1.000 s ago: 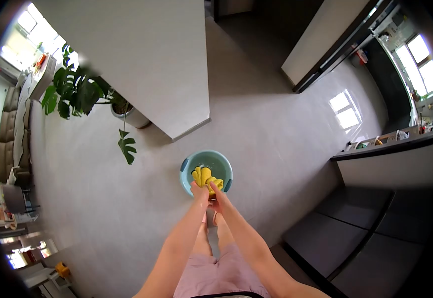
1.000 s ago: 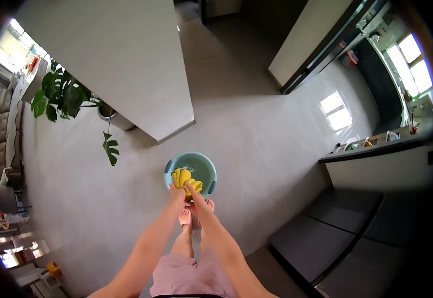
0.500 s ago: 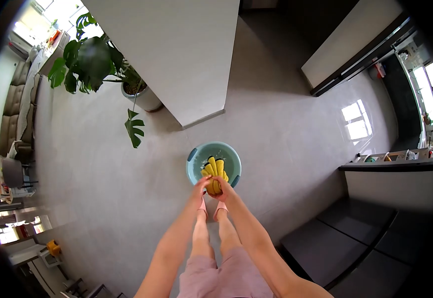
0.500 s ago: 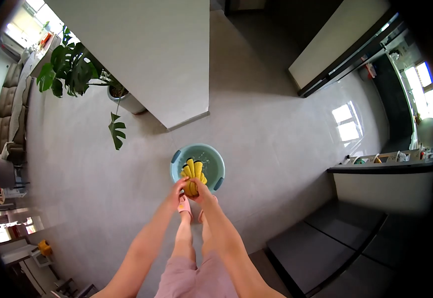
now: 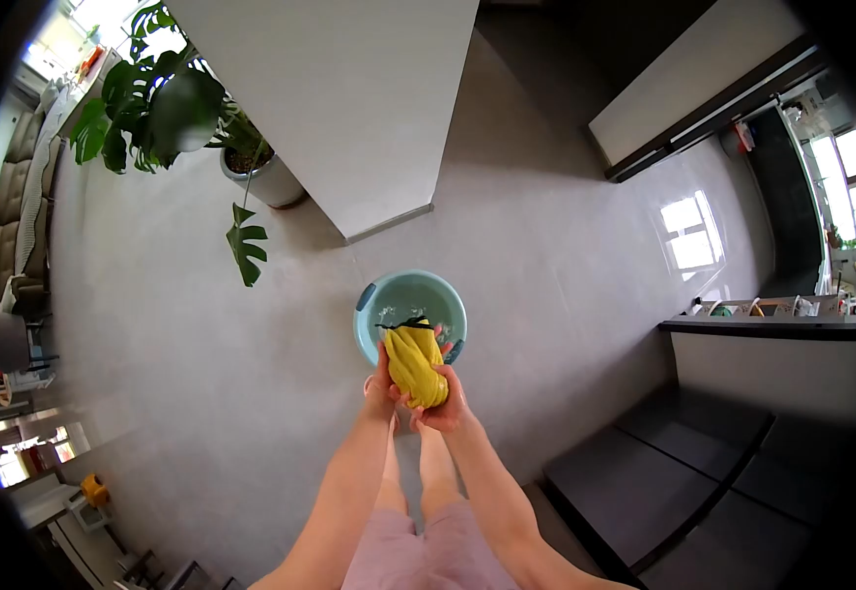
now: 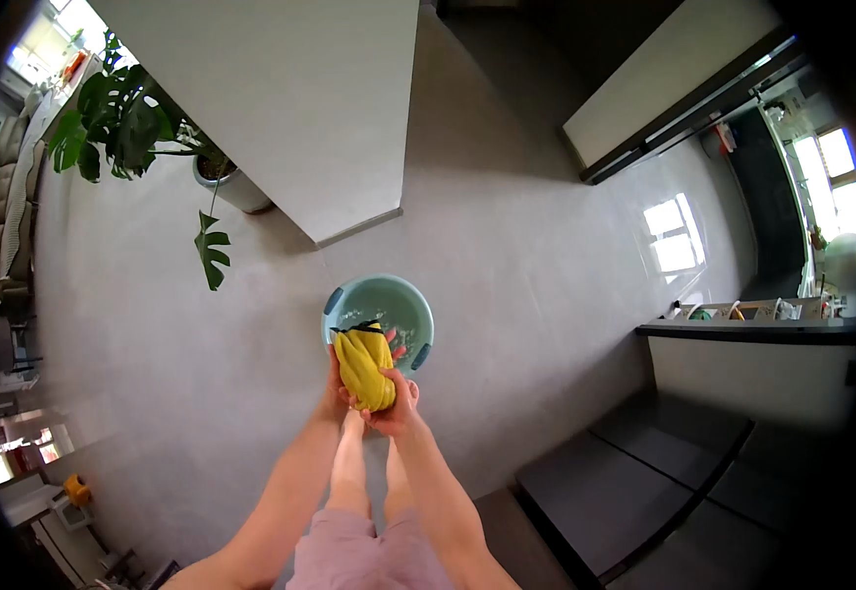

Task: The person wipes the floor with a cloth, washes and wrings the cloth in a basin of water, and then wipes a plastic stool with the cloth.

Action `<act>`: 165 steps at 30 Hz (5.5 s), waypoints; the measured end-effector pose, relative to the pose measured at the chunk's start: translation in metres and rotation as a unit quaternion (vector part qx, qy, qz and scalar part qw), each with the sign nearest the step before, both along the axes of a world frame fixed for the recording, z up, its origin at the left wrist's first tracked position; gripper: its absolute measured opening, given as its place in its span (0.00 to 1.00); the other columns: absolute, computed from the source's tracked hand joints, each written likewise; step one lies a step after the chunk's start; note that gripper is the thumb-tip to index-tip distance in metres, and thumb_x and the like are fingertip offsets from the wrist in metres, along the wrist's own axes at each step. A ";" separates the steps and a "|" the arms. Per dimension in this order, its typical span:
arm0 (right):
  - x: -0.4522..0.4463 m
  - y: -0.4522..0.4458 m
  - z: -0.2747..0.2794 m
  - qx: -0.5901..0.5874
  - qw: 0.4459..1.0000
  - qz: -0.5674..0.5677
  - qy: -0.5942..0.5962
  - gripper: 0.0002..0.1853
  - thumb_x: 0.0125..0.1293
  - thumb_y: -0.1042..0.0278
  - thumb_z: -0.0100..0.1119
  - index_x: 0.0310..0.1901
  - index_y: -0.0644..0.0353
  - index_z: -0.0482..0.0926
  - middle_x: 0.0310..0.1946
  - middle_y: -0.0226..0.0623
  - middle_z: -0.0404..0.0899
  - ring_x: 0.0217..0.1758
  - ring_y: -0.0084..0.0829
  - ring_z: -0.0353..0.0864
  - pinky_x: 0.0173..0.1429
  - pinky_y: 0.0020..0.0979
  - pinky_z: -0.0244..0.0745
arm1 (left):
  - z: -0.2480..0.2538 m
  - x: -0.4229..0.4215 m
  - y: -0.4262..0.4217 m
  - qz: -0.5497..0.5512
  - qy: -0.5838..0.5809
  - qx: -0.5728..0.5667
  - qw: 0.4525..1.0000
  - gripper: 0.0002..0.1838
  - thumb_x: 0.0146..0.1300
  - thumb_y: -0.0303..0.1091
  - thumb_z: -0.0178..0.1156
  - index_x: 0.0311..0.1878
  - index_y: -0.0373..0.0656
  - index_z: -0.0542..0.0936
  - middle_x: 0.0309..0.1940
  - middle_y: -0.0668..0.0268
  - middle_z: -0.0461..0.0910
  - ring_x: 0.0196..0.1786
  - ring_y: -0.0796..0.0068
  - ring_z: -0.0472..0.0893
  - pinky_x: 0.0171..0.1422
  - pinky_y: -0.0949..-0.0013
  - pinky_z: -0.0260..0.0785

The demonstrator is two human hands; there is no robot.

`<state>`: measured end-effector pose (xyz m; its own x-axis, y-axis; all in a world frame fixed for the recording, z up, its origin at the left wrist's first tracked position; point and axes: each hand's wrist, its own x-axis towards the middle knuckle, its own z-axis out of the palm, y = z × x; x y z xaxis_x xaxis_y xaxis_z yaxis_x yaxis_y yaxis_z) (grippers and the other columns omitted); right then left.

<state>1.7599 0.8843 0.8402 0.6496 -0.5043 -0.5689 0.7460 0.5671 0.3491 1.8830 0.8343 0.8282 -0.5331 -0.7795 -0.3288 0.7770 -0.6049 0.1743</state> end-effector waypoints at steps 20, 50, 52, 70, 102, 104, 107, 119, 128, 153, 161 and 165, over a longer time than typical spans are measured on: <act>0.047 -0.033 0.035 0.133 0.805 -0.267 0.512 0.27 0.60 0.70 0.68 0.58 0.55 0.65 0.51 0.38 0.74 0.54 0.38 0.77 0.56 0.39 0.76 | -0.033 0.001 -0.004 -0.031 -0.035 0.155 0.987 0.27 0.64 0.51 0.59 0.59 0.43 0.76 0.55 0.57 0.79 0.58 0.58 0.79 0.65 0.55 0.71; 0.005 -0.063 0.054 -0.683 0.139 -0.003 0.717 0.21 0.50 0.72 0.65 0.49 0.63 0.79 0.52 0.41 0.79 0.59 0.42 0.77 0.61 0.44 0.73 | -0.003 0.021 -0.089 -0.414 -0.100 0.164 0.890 0.13 0.66 0.46 0.62 0.40 0.47 0.77 0.35 0.68 0.79 0.37 0.74 0.79 0.46 0.67 0.76; 0.005 -0.068 0.056 -0.701 0.128 -0.009 0.701 0.20 0.50 0.72 0.65 0.48 0.63 0.79 0.51 0.41 0.79 0.59 0.41 0.77 0.60 0.42 0.74 | -0.011 0.021 -0.093 -0.428 -0.106 0.182 0.879 0.13 0.66 0.46 0.63 0.40 0.47 0.77 0.35 0.68 0.79 0.37 0.75 0.79 0.45 0.68 0.76; 0.041 -0.068 0.032 -0.811 -0.028 0.020 0.584 0.09 0.43 0.66 0.61 0.28 0.59 0.76 0.29 0.34 0.75 0.37 0.35 0.77 0.45 0.33 0.77 | 0.016 -0.006 -0.114 -0.733 -0.310 -0.087 0.599 0.18 0.62 0.50 0.64 0.39 0.44 0.80 0.35 0.70 0.79 0.36 0.77 0.76 0.41 0.69 0.71; -0.032 -0.007 0.000 -0.217 0.437 0.032 0.873 0.16 0.64 0.63 0.62 0.51 0.59 0.80 0.50 0.46 0.79 0.54 0.48 0.80 0.58 0.39 0.75 | -0.069 0.004 -0.084 -0.240 -0.240 0.062 0.938 0.28 0.77 0.52 0.41 0.54 0.37 0.80 0.54 0.60 0.81 0.56 0.67 0.78 0.64 0.62 0.69; -0.057 0.000 -0.008 -0.063 0.629 0.144 0.762 0.16 0.70 0.62 0.57 0.55 0.59 0.77 0.50 0.42 0.80 0.51 0.39 0.81 0.55 0.38 0.77 | -0.054 -0.002 -0.091 -0.261 -0.237 0.095 0.931 0.28 0.76 0.53 0.42 0.59 0.37 0.77 0.56 0.60 0.80 0.56 0.67 0.78 0.64 0.61 0.68; -0.061 0.022 -0.036 0.061 0.849 -0.042 0.523 0.19 0.71 0.58 0.56 0.57 0.61 0.75 0.51 0.40 0.81 0.50 0.33 0.82 0.55 0.38 0.77 | -0.064 -0.006 -0.097 -0.281 -0.255 0.067 0.923 0.29 0.76 0.54 0.44 0.63 0.37 0.73 0.55 0.60 0.80 0.55 0.68 0.79 0.63 0.60 0.69; -0.029 0.013 0.013 -0.022 0.954 -0.151 0.258 0.27 0.70 0.42 0.51 0.61 0.53 0.74 0.49 0.37 0.81 0.47 0.36 0.81 0.51 0.43 0.79 | -0.032 0.032 -0.037 -0.283 -0.262 0.128 0.914 0.39 0.71 0.63 0.47 0.73 0.43 0.57 0.70 0.60 0.64 0.71 0.63 0.65 0.74 0.53 0.56; -0.015 -0.012 0.025 0.079 0.942 -0.199 0.257 0.27 0.67 0.57 0.61 0.62 0.62 0.67 0.54 0.44 0.76 0.56 0.45 0.79 0.57 0.45 0.81 | 0.094 0.048 -0.016 -0.134 -0.549 -0.346 0.748 0.36 0.61 0.42 0.62 0.71 0.45 0.63 0.72 0.61 0.62 0.73 0.61 0.62 0.76 0.54 0.52; -0.010 -0.051 0.308 -0.579 0.524 -0.063 0.621 0.53 0.49 0.57 0.80 0.71 0.58 0.54 0.63 0.38 0.68 0.67 0.35 0.69 0.68 0.36 0.67 | 0.419 -0.004 -0.033 -0.007 -0.245 -0.382 0.891 0.29 0.67 0.24 0.54 0.71 0.44 0.59 0.59 0.66 0.70 0.62 0.73 0.70 0.66 0.66 0.64; -0.052 -0.056 0.333 -0.531 0.763 0.132 0.344 0.22 0.54 0.72 0.66 0.51 0.64 0.74 0.33 0.37 0.79 0.32 0.29 0.79 0.39 0.29 0.75 | 0.377 0.082 -0.014 0.130 -0.681 -0.709 0.129 0.39 0.58 0.28 0.61 0.73 0.67 0.64 0.74 0.70 0.58 0.77 0.61 0.56 0.79 0.51 0.49; -0.044 -0.055 0.348 -0.564 0.727 0.342 0.189 0.25 0.56 0.73 0.68 0.55 0.63 0.74 0.43 0.34 0.78 0.45 0.27 0.79 0.49 0.29 0.75 | 0.347 0.086 -0.032 0.308 -0.587 -0.748 -0.031 0.41 0.57 0.35 0.65 0.70 0.83 0.62 0.77 0.76 0.52 0.79 0.62 0.52 0.82 0.47 0.39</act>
<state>1.7154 0.8291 1.1878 0.8725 -0.4216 -0.2471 0.0762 0.6167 -0.7835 1.9692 0.8027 1.1748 -0.6247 -0.0827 0.7765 -0.5221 0.7837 -0.3366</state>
